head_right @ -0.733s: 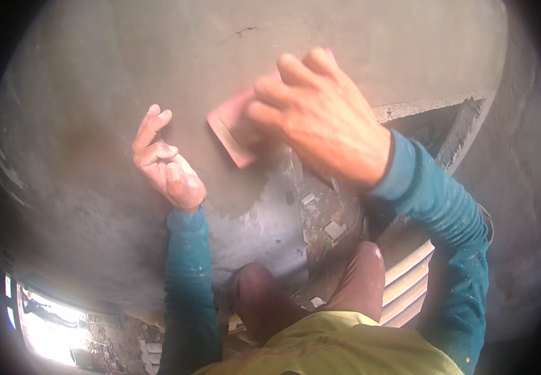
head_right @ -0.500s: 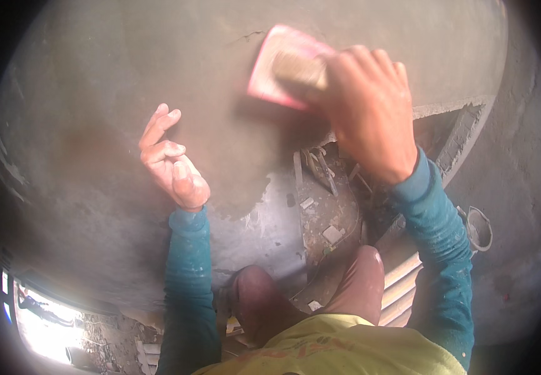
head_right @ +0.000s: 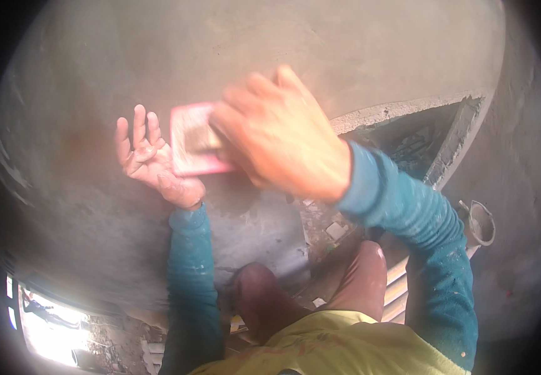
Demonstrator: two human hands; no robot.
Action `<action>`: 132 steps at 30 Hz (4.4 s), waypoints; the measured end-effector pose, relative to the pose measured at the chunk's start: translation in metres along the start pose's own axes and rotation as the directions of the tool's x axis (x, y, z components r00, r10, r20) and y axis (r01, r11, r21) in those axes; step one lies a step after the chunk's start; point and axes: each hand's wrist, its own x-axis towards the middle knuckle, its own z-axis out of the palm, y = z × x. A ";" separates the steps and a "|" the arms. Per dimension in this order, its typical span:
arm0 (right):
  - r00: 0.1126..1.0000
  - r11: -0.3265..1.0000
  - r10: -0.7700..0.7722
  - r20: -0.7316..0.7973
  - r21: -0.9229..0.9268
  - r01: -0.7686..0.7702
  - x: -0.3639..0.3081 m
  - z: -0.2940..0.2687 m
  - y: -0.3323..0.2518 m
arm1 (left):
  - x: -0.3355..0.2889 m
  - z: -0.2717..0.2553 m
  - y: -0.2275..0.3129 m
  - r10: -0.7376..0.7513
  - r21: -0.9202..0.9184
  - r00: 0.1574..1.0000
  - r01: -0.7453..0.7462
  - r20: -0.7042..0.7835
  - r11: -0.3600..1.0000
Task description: The person smooths a freshly plastered wall using a pink rectangular trowel. They repeatedly rub the trowel across the curved wall surface, occasionally dipping it into a bucket of water to keep the surface wet. The person works methodically across different sections of the wall, maintaining consistent pressure and motion.
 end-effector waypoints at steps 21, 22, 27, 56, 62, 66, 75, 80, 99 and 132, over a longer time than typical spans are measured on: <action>0.990 0.946 0.106 -0.096 -0.298 -0.131 -0.139 0.037 0.020 | -0.002 0.003 0.008 0.109 0.475 0.940 -0.262 0.324 0.840; 0.991 0.948 0.089 -0.104 -0.297 -0.116 -0.134 0.038 0.022 | -0.002 0.003 0.004 0.122 0.485 0.938 -0.276 0.324 0.830; 0.981 0.949 0.031 -0.189 -0.303 -0.088 -0.112 0.041 0.025 | -0.004 0.003 0.001 0.174 0.546 0.912 -0.366 0.371 0.754; 0.565 0.758 0.622 -0.542 0.234 -0.609 -0.085 0.069 0.009 | -0.010 0.004 -0.007 0.202 0.515 0.936 -0.329 0.288 0.792; 0.554 0.788 0.569 -0.607 0.212 -0.578 -0.070 0.080 0.006 | -0.007 -0.001 0.002 0.176 0.523 0.916 -0.355 0.361 0.775; 0.589 0.798 0.561 -0.582 0.188 -0.573 -0.067 0.082 0.005 | -0.007 -0.001 0.001 0.182 0.520 0.921 -0.349 0.344 0.780; 0.611 0.810 0.450 -0.651 0.009 -0.587 -0.071 0.069 0.039 | -0.006 -0.001 0.002 0.186 0.532 0.916 -0.361 0.354 0.766; 0.413 0.599 0.611 -0.675 0.053 -0.799 -0.101 0.039 0.083 | -0.006 0.000 0.003 0.180 0.538 0.916 -0.361 0.359 0.762; 0.676 0.862 0.316 -0.666 -0.096 -0.498 -0.047 0.066 0.037 | -0.009 0.003 -0.002 0.192 0.564 0.931 -0.342 0.309 0.752; 0.752 0.836 0.540 -0.378 0.134 -0.532 -0.090 0.112 -0.053 | -0.011 -0.006 -0.005 0.170 0.396 0.950 -0.266 0.261 0.879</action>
